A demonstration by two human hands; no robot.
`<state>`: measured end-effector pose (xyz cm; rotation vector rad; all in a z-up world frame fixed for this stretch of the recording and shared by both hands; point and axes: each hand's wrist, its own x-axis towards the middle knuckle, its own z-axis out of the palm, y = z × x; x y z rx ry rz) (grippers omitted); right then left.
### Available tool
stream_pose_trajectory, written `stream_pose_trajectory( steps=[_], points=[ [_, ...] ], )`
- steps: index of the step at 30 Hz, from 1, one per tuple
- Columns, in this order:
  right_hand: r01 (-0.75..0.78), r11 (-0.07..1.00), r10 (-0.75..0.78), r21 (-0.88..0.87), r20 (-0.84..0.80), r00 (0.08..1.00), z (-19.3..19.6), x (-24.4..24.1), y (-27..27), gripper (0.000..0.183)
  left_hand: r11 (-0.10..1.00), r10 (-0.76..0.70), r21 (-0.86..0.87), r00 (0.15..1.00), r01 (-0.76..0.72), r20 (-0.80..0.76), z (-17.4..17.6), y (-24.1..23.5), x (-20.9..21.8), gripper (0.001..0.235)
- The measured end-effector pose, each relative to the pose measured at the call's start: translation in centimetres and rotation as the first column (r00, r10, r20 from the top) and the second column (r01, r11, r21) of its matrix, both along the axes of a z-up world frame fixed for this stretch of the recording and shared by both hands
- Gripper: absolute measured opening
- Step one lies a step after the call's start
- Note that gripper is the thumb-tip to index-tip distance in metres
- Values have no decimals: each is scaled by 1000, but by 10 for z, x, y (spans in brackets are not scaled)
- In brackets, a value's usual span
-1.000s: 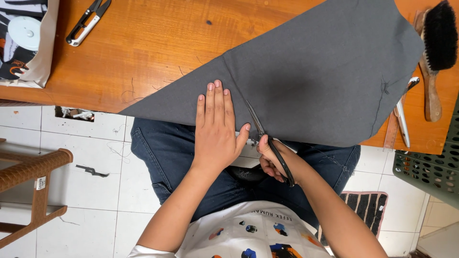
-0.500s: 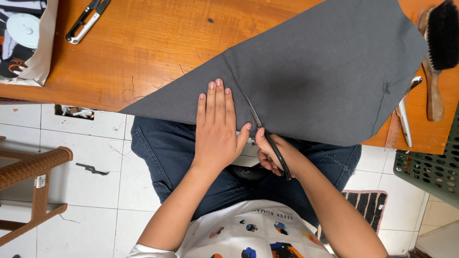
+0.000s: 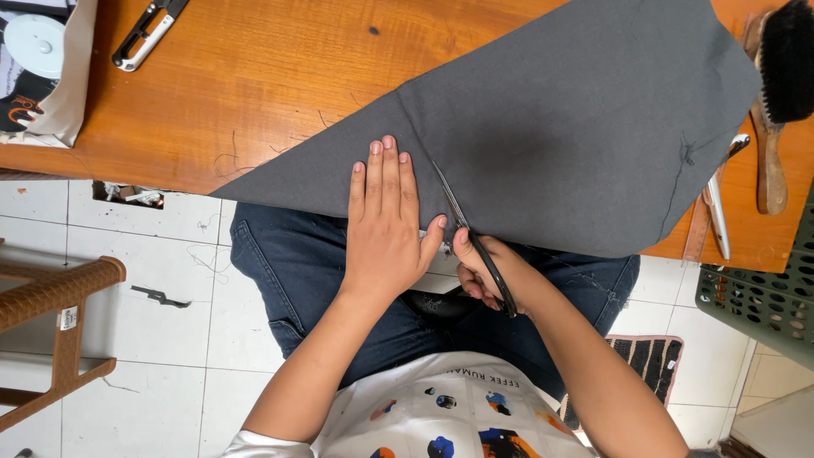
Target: Using scissors to cut a piece of grey fabric on a wooden workbench.
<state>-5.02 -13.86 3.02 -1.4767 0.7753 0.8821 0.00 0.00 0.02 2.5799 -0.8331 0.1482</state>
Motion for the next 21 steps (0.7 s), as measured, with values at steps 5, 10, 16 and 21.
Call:
stream_pose_trajectory(
  steps=[5, 10, 16, 21],
  points=[
    [-42, 998, 41, 38, 23, 999, -21, -9, -8, 66, 1000, 3, 0, 1000, -3, 4, 0, 0, 0, 66],
    [-73, 996, 70, 48, 57, 996, -25, -18, -11, 70, 1000, 4, -9, 1000, -4, 9, 1, 0, 0, 66],
    [-111, 992, 108, 56, 63, 992, -20, -24, -10, 66, 1000, 0, -24, 999, -1, -33, 3, 1, 0, 66],
    [-91, 996, 89, 24, 78, 993, -23, -18, -9, 64, 1000, 1, -19, 1000, -2, -30, 3, 1, 0, 66]
  ],
)
